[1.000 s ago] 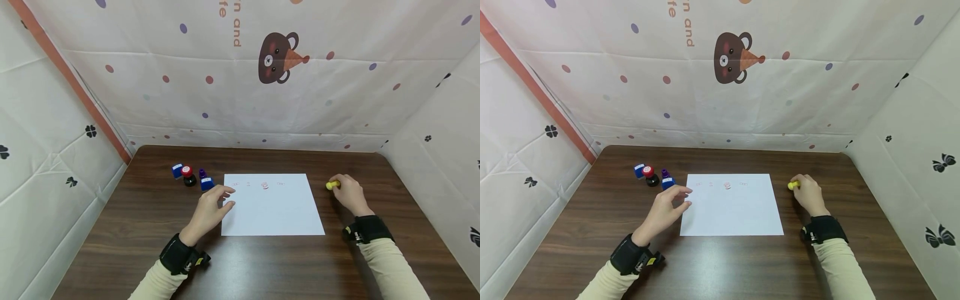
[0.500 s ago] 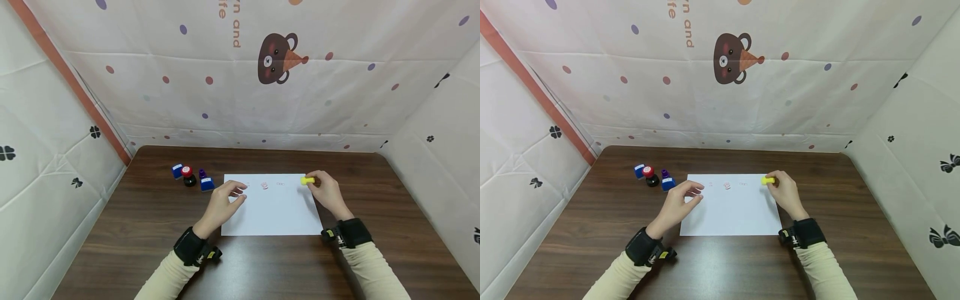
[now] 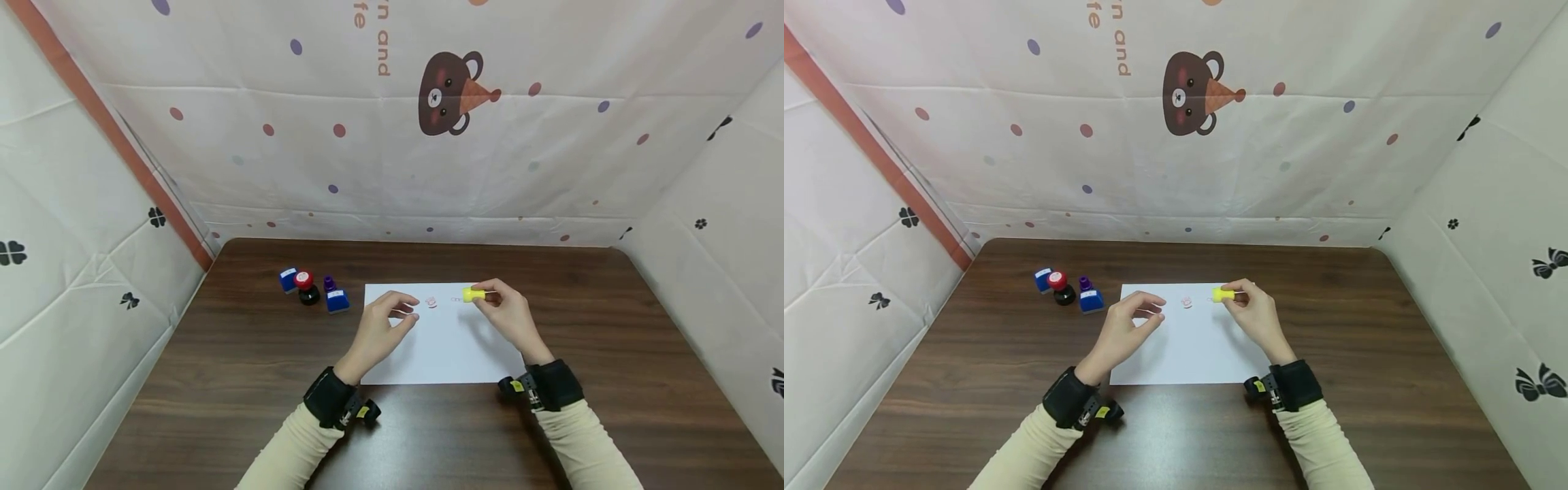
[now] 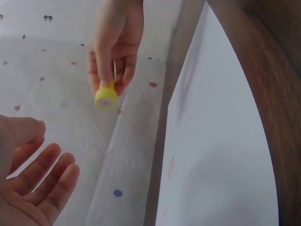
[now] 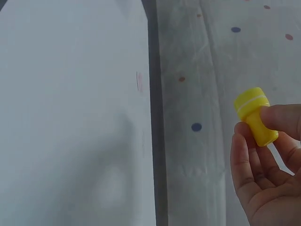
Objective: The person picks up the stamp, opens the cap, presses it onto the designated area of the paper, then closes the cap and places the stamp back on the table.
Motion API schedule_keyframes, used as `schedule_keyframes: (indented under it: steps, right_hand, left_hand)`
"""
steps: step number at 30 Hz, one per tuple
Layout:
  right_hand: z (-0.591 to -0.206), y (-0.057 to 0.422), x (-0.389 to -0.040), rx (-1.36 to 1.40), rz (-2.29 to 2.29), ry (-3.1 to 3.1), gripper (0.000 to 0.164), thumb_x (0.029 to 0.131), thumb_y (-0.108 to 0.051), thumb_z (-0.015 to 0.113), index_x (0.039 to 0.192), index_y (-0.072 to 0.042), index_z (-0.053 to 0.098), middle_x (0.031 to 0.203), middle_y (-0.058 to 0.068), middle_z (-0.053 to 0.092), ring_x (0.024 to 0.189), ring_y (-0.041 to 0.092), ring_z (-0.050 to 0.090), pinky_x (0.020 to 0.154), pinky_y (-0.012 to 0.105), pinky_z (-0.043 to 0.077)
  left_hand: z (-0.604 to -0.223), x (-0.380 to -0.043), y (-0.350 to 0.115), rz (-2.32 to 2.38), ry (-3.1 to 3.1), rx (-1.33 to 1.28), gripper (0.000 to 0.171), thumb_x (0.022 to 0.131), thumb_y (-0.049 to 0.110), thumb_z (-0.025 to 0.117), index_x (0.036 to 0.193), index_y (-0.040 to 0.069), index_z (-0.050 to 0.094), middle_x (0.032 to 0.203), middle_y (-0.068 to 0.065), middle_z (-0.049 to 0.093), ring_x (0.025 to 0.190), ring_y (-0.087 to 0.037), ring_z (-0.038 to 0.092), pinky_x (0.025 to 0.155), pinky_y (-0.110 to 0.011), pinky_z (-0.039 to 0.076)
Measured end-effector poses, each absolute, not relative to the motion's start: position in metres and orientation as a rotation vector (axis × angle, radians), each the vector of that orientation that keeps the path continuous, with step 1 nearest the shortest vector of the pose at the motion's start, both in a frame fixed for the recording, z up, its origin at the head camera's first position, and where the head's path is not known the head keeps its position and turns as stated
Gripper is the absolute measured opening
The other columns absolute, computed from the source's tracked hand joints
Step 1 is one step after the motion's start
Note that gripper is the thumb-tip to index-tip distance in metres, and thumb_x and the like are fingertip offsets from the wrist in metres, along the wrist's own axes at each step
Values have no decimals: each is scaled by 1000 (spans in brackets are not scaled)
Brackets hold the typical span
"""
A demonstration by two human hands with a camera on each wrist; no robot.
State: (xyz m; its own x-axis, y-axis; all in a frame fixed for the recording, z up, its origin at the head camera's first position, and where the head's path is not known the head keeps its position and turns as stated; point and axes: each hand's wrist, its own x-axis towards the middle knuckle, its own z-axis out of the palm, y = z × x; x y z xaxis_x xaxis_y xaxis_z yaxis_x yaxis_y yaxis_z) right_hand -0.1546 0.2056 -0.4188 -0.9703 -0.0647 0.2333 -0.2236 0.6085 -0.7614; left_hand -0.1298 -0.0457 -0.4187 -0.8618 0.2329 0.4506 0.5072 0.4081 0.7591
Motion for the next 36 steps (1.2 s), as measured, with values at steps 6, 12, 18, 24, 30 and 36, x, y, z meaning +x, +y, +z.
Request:
schedule_keyframes:
  steps: [6,12,18,24,30,36]
  right_hand:
    - [-419,189,-151,230,1438,-2641,22,83,-7,67,104,-7,63,107,11,62,87,22,60,70,12,49]
    - [-420,175,-147,246,1578,-2612,22,84,-10,67,105,-8,63,105,9,62,85,20,59,68,15,50]
    - [-415,159,-141,276,1654,-2597,22,84,-9,66,105,-6,63,103,11,62,86,20,58,68,16,50]
    - [-419,150,-140,296,1699,-2590,21,82,-9,68,103,-9,64,103,8,62,87,20,60,71,17,52]
    - [-419,145,-138,301,1759,-2579,21,82,-10,68,102,-7,64,105,9,62,88,19,60,72,18,52]
    - [-419,145,-137,295,1779,-2592,21,84,-13,68,104,-7,64,107,9,63,89,19,60,71,18,51]
  left_hand:
    - [-421,-132,-36,-1480,-2397,-585,19,82,12,69,101,12,64,97,-2,65,85,-11,64,75,-19,53]
    - [-424,-134,-28,-1527,-2391,-570,23,81,12,70,103,12,63,100,-3,65,88,-16,65,75,-18,53]
    - [-427,-134,-23,-1613,-2370,-542,29,79,10,72,107,11,62,104,-3,62,90,-20,65,74,-18,53]
    - [-429,-134,-23,-1613,-2342,-540,30,78,10,73,105,11,62,104,-3,62,90,-21,65,73,-19,54]
    - [-431,-134,-24,-1609,-2327,-540,27,77,8,74,102,11,62,100,-1,63,83,-12,65,71,-17,54]
    - [-433,-135,-27,-1606,-2333,-555,26,77,7,73,101,11,63,99,-1,63,81,-9,64,70,-16,53]
